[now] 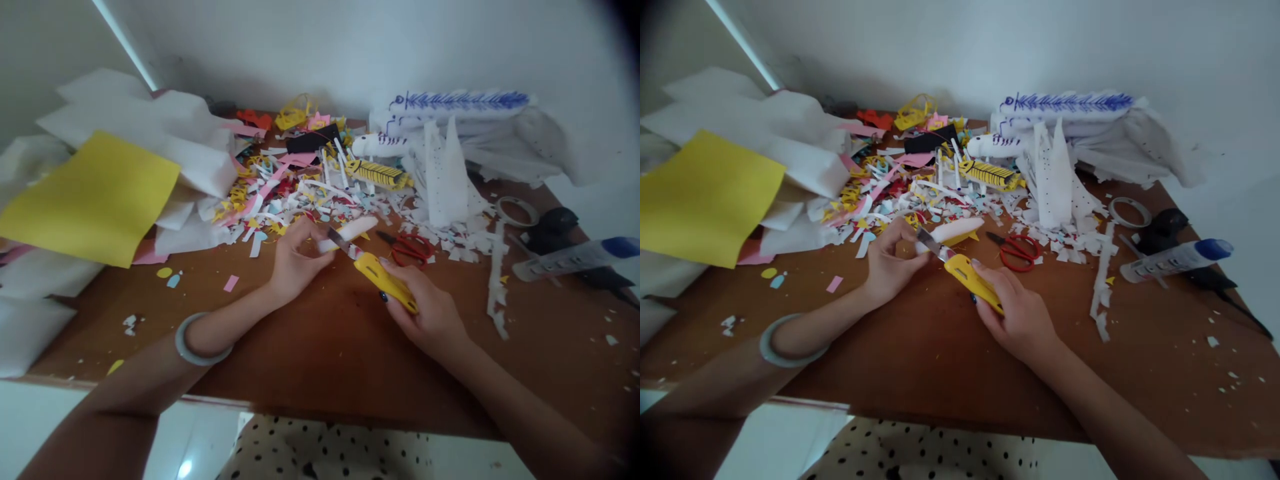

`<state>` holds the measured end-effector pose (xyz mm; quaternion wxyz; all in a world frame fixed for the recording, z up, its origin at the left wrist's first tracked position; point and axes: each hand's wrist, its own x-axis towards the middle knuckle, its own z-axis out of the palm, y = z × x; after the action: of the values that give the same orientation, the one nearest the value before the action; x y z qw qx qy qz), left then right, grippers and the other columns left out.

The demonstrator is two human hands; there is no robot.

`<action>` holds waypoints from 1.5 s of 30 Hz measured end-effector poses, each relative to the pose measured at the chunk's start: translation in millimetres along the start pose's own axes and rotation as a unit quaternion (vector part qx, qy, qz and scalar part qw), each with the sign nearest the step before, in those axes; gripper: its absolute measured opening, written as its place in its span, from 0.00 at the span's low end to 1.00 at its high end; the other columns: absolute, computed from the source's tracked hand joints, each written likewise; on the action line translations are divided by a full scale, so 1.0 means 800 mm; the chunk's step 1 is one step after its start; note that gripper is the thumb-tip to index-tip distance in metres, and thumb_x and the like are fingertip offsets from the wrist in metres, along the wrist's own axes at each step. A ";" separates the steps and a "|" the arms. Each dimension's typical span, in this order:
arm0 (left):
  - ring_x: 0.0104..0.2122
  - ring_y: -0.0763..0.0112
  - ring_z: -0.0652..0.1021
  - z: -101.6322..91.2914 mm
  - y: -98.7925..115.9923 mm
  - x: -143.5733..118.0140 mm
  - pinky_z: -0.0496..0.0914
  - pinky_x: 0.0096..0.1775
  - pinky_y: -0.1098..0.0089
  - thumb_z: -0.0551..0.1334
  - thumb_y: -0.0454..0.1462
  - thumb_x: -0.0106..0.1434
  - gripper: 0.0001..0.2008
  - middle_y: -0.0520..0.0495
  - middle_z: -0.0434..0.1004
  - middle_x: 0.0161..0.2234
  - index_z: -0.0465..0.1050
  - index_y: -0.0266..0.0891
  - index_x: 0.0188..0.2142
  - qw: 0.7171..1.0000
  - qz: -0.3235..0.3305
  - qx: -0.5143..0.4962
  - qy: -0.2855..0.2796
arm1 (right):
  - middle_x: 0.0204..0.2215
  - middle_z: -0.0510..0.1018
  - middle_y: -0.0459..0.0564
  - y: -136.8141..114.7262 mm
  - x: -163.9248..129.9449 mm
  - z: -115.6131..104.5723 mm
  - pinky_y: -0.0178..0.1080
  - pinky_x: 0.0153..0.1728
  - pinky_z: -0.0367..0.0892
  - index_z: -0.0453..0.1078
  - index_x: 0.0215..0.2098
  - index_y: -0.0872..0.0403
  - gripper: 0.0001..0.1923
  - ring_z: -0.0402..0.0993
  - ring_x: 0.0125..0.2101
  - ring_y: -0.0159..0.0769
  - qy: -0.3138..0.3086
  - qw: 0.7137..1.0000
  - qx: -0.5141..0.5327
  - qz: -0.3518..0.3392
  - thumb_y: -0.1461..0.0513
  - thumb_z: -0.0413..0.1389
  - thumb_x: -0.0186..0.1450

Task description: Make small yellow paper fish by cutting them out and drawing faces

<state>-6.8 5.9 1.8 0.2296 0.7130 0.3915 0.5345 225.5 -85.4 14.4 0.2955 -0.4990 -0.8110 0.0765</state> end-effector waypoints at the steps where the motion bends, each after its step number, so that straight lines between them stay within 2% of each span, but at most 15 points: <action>1: 0.33 0.70 0.72 0.000 -0.002 0.000 0.66 0.38 0.66 0.66 0.31 0.54 0.09 0.53 0.73 0.31 0.66 0.41 0.29 1.000 -0.001 -0.005 0.007 | 0.50 0.77 0.55 0.000 0.000 0.000 0.39 0.38 0.77 0.58 0.59 0.50 0.24 0.79 0.45 0.41 0.002 1.000 -0.002 0.002 0.64 0.51 0.65; 5: 0.32 0.71 0.72 -0.002 -0.009 0.002 0.66 0.37 0.68 0.67 0.31 0.54 0.08 0.53 0.73 0.30 0.69 0.41 0.30 1.000 0.012 0.004 0.024 | 0.51 0.77 0.56 0.002 0.000 0.000 0.39 0.35 0.76 0.60 0.58 0.51 0.22 0.80 0.43 0.42 -0.005 1.000 -0.011 0.018 0.64 0.51 0.65; 9: 0.32 0.71 0.73 0.000 -0.007 0.001 0.66 0.37 0.69 0.68 0.31 0.53 0.09 0.53 0.74 0.30 0.68 0.40 0.29 0.999 0.034 0.003 0.010 | 0.51 0.77 0.56 0.000 0.001 0.000 0.38 0.36 0.76 0.59 0.58 0.52 0.22 0.79 0.44 0.42 -0.009 1.000 -0.014 0.022 0.64 0.51 0.66; 15: 0.31 0.72 0.72 0.002 -0.009 0.003 0.65 0.35 0.70 0.68 0.33 0.53 0.08 0.53 0.71 0.28 0.69 0.40 0.29 0.999 -0.009 -0.022 0.030 | 0.48 0.78 0.56 -0.001 0.002 -0.002 0.39 0.30 0.75 0.60 0.58 0.51 0.21 0.80 0.39 0.42 -0.004 0.999 -0.039 0.030 0.63 0.50 0.66; 17: 0.31 0.72 0.71 0.001 -0.011 0.002 0.65 0.35 0.70 0.68 0.33 0.54 0.08 0.53 0.71 0.28 0.69 0.40 0.29 0.999 -0.011 -0.019 0.034 | 0.49 0.78 0.56 -0.001 0.001 -0.002 0.39 0.31 0.75 0.60 0.58 0.51 0.21 0.80 0.40 0.43 -0.011 0.999 -0.038 0.036 0.63 0.50 0.66; 22: 0.32 0.71 0.73 0.002 -0.009 -0.002 0.67 0.38 0.68 0.68 0.33 0.54 0.08 0.52 0.73 0.31 0.69 0.40 0.31 0.999 -0.005 -0.033 -0.007 | 0.51 0.77 0.55 -0.002 0.002 -0.003 0.40 0.35 0.76 0.60 0.58 0.51 0.22 0.79 0.44 0.43 -0.015 0.998 -0.017 0.050 0.63 0.51 0.66; 28: 0.33 0.72 0.73 -0.002 -0.015 0.004 0.66 0.38 0.68 0.69 0.34 0.54 0.08 0.52 0.73 0.31 0.71 0.40 0.30 0.999 -0.004 -0.039 0.023 | 0.53 0.76 0.55 0.001 0.004 -0.007 0.40 0.39 0.76 0.62 0.58 0.51 0.22 0.78 0.47 0.43 -0.019 0.998 0.010 0.060 0.62 0.51 0.66; 34: 0.33 0.71 0.73 -0.002 -0.019 0.003 0.67 0.38 0.68 0.69 0.34 0.54 0.07 0.52 0.74 0.31 0.72 0.40 0.31 0.999 0.006 -0.044 -0.004 | 0.53 0.76 0.54 0.001 0.003 -0.006 0.41 0.40 0.76 0.61 0.58 0.50 0.22 0.78 0.47 0.43 -0.022 0.997 0.012 0.070 0.62 0.51 0.65; 40: 0.33 0.71 0.73 -0.005 -0.021 0.005 0.67 0.38 0.67 0.70 0.34 0.54 0.08 0.52 0.74 0.31 0.72 0.41 0.31 0.999 0.001 -0.047 0.022 | 0.53 0.76 0.53 0.001 0.006 -0.010 0.42 0.44 0.75 0.61 0.58 0.49 0.23 0.77 0.49 0.42 -0.020 0.997 0.023 0.069 0.63 0.51 0.65; 45: 0.32 0.71 0.72 -0.002 -0.014 0.004 0.66 0.37 0.67 0.69 0.34 0.54 0.08 0.52 0.73 0.30 0.72 0.41 0.31 0.999 0.011 -0.049 -0.015 | 0.54 0.76 0.54 0.002 0.006 -0.010 0.41 0.46 0.74 0.61 0.58 0.51 0.22 0.76 0.50 0.41 -0.019 0.997 0.037 0.072 0.63 0.51 0.66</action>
<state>-11.8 14.7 -4.3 0.2643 0.7129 0.3533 0.5451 229.6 -81.7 21.8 0.2915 -0.5432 -0.7754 0.1367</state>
